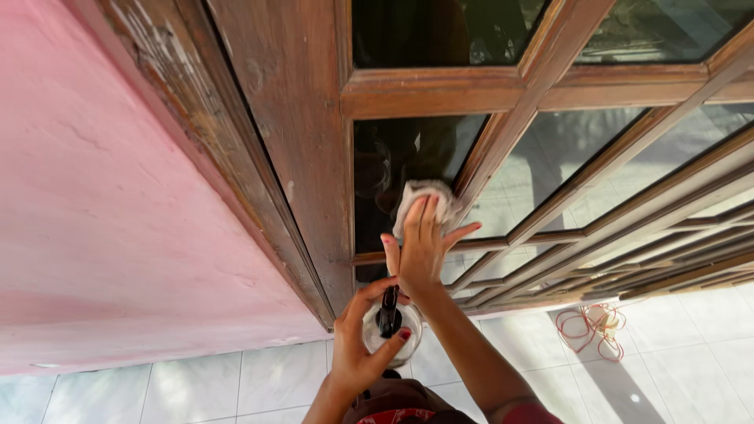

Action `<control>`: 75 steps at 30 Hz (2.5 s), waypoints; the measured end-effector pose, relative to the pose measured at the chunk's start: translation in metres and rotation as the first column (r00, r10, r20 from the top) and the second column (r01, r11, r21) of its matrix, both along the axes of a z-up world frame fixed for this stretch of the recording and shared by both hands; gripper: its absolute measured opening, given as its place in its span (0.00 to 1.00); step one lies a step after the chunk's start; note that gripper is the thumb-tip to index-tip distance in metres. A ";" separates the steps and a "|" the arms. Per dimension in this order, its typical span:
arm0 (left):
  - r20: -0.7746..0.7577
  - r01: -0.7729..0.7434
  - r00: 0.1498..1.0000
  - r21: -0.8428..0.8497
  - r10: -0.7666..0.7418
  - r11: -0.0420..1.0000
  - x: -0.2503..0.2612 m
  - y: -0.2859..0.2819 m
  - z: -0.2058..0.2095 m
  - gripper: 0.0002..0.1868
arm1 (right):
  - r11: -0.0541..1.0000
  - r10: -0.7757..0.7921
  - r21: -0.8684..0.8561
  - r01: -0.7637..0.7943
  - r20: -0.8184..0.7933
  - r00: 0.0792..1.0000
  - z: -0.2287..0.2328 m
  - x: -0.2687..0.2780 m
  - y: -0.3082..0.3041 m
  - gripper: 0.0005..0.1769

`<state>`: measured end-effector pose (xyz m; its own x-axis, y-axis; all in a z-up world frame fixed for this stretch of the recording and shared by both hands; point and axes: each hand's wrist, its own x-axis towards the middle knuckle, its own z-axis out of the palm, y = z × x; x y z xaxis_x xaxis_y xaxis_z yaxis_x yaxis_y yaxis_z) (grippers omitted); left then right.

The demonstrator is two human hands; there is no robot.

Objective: The person cleans the glass panes of a wooden door using a spray bottle and a cloth, wiping individual sections.

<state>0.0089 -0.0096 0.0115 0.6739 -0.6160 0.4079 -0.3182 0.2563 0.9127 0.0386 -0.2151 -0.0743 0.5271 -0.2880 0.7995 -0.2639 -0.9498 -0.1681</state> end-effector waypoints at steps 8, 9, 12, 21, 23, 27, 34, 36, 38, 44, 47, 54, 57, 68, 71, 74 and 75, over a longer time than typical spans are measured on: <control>0.083 -0.013 0.996 -0.022 0.014 1.000 0.003 -0.003 0.009 0.33 | 0.977 0.034 -0.212 -0.015 0.086 0.996 0.113 0.051 0.030 0.51; 0.090 -0.007 0.996 -0.029 0.010 1.000 0.003 -0.003 0.008 0.33 | 0.978 0.034 -0.209 -0.016 0.083 0.996 0.105 0.051 0.029 0.51; 0.044 -0.005 0.999 -0.022 0.006 1.000 0.005 -0.004 0.007 0.33 | 0.970 0.101 -0.224 -0.098 0.004 0.995 0.061 0.048 0.022 0.49; 0.012 -0.019 1.000 -0.025 0.019 1.000 0.003 -0.005 0.002 0.33 | 0.978 0.130 -0.089 -0.189 -0.448 0.885 -0.127 -0.013 0.018 0.45; 0.024 -0.030 0.999 -0.038 0.031 0.999 0.003 -0.004 0.002 0.33 | 0.982 0.136 -0.051 -0.182 -0.475 0.869 -0.115 -0.014 0.020 0.46; -0.038 -0.025 0.999 0.012 0.026 1.000 -0.001 -0.003 0.001 0.33 | 0.988 0.153 0.101 -0.116 -0.550 0.821 -0.021 0.005 0.024 0.48; 0.023 -0.006 1.000 -0.005 0.006 1.000 -0.007 -0.013 -0.001 0.33 | 0.956 0.112 -0.282 -0.084 0.084 0.990 0.134 0.038 0.028 0.44; 0.013 0.011 1.000 -0.026 -0.011 1.000 -0.008 -0.017 -0.001 0.33 | 0.959 0.083 -0.278 -0.051 0.107 0.991 0.144 0.038 0.023 0.46; 0.032 0.007 0.999 -0.030 -0.007 1.000 -0.008 -0.016 -0.002 0.33 | 0.961 0.059 -0.276 -0.023 0.125 0.990 0.146 0.029 0.012 0.48; 0.008 -0.003 1.000 0.003 0.003 1.000 -0.007 -0.019 -0.005 0.33 | 0.994 -0.012 -0.110 0.027 0.131 0.991 0.101 0.004 -0.002 0.50; -0.032 0.027 0.999 -0.023 -0.028 0.999 -0.005 -0.022 -0.005 0.33 | 0.993 -0.008 -0.122 0.011 0.031 0.999 0.036 0.005 -0.011 0.45; -0.023 0.015 1.000 0.005 -0.015 1.000 0.000 -0.025 -0.010 0.35 | 1.000 0.016 0.013 -0.013 -0.348 0.937 -0.124 -0.027 -0.005 0.46; -0.088 0.035 0.996 0.004 -0.034 0.999 0.000 -0.027 -0.009 0.34 | 0.998 0.059 0.025 -0.054 -0.246 0.968 -0.100 -0.027 -0.005 0.42; 0.067 -0.006 0.998 -0.015 0.007 1.000 -0.006 -0.008 0.000 0.34 | 0.986 0.085 -0.158 -0.054 0.198 0.976 0.129 0.030 0.007 0.41; 0.058 -0.013 0.998 -0.026 0.014 1.000 -0.003 -0.001 -0.001 0.34 | 0.967 0.134 -0.222 -0.123 0.034 0.990 0.092 0.036 0.025 0.44; 0.063 -0.040 0.997 -0.003 0.040 0.999 -0.003 0.002 -0.003 0.34 | 0.944 0.185 -0.274 -0.186 -0.027 0.982 0.026 0.041 0.030 0.45; 0.062 -0.057 0.996 0.004 0.057 0.998 -0.002 0.002 -0.003 0.34 | 0.954 0.181 -0.223 -0.200 -0.100 0.978 0.001 0.037 0.029 0.44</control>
<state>0.0073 -0.0074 0.0088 0.6817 -0.5796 0.4464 -0.3880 0.2309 0.8923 0.0752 -0.1857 -0.0728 0.6176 0.0110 0.7864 -0.0779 -0.9941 0.0751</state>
